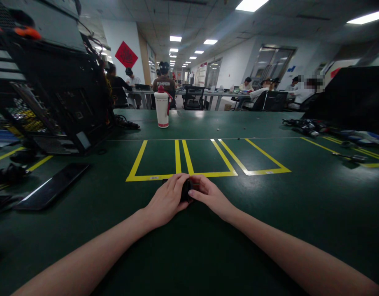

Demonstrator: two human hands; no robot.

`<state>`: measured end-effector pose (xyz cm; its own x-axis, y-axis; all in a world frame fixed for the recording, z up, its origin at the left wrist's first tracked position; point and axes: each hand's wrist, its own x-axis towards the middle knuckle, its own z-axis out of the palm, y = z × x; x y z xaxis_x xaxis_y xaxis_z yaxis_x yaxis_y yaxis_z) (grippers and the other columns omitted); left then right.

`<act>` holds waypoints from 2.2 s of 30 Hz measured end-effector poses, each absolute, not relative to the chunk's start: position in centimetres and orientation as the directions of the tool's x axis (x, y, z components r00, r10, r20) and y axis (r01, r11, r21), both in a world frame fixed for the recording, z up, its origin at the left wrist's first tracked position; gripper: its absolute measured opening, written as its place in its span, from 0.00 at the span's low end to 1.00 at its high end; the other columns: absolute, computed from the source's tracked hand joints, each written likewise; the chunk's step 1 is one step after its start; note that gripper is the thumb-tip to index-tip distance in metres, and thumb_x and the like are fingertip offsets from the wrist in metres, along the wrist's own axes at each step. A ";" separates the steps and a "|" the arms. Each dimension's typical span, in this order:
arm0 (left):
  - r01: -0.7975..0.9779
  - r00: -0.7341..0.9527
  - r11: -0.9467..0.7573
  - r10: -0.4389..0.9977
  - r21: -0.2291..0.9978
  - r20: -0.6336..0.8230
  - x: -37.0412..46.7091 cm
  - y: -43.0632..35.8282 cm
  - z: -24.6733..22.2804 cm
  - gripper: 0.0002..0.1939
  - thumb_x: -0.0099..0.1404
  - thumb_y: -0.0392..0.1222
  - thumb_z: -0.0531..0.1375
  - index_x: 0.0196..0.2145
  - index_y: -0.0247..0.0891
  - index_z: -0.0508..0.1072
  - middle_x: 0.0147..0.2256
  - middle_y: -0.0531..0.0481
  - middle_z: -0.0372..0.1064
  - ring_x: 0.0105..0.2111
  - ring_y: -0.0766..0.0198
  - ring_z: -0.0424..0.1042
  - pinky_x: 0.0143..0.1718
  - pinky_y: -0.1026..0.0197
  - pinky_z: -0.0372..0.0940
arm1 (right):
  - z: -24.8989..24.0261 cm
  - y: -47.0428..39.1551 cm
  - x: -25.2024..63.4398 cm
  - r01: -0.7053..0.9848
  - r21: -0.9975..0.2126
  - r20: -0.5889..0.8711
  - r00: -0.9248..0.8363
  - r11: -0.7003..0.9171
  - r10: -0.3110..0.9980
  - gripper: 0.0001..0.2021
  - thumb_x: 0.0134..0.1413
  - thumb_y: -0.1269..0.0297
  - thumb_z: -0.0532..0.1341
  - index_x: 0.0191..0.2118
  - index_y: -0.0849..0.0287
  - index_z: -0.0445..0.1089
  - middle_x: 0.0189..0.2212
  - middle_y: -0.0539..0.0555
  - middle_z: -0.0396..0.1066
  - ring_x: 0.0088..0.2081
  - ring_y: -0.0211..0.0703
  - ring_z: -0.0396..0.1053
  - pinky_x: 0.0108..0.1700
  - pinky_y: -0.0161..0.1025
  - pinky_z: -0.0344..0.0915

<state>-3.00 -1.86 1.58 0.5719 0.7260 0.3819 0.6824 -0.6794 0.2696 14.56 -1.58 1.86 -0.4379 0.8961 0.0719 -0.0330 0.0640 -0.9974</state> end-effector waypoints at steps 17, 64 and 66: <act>0.673 0.583 -0.686 0.722 0.276 0.374 -3.1 -1.9 1.7 0.33 0.57 0.40 0.58 0.54 0.40 0.43 0.52 0.41 0.51 0.50 0.53 0.59 0.48 0.48 0.60 | 1.8 -1.7 14.7 -0.010 -0.997 0.079 -0.434 0.083 0.898 0.15 0.48 0.65 0.59 0.44 0.55 0.59 0.44 0.52 0.63 0.48 0.42 0.62 0.50 0.46 0.61; 0.682 0.574 -0.678 0.728 0.274 0.375 -3.0 -1.9 1.6 0.33 0.56 0.40 0.58 0.54 0.40 0.43 0.52 0.42 0.51 0.50 0.53 0.59 0.48 0.47 0.60 | 1.7 -1.6 14.6 -0.073 -0.992 0.122 -0.483 0.099 0.867 0.12 0.48 0.66 0.59 0.40 0.55 0.60 0.41 0.51 0.64 0.45 0.41 0.64 0.46 0.43 0.64; 0.679 0.576 -0.679 0.729 0.279 0.370 -3.0 -1.9 1.7 0.33 0.57 0.40 0.58 0.54 0.40 0.43 0.52 0.42 0.51 0.50 0.54 0.60 0.47 0.48 0.61 | 1.6 -1.6 14.7 -0.048 -0.994 0.114 -0.466 0.103 0.877 0.13 0.48 0.65 0.59 0.42 0.55 0.60 0.42 0.51 0.63 0.46 0.42 0.63 0.47 0.44 0.63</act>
<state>-3.01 -1.92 1.68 0.5759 0.7288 0.3703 0.6794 -0.6787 0.2791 14.67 -1.60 1.62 -0.4664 0.8772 0.1136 -0.0478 0.1032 -0.9935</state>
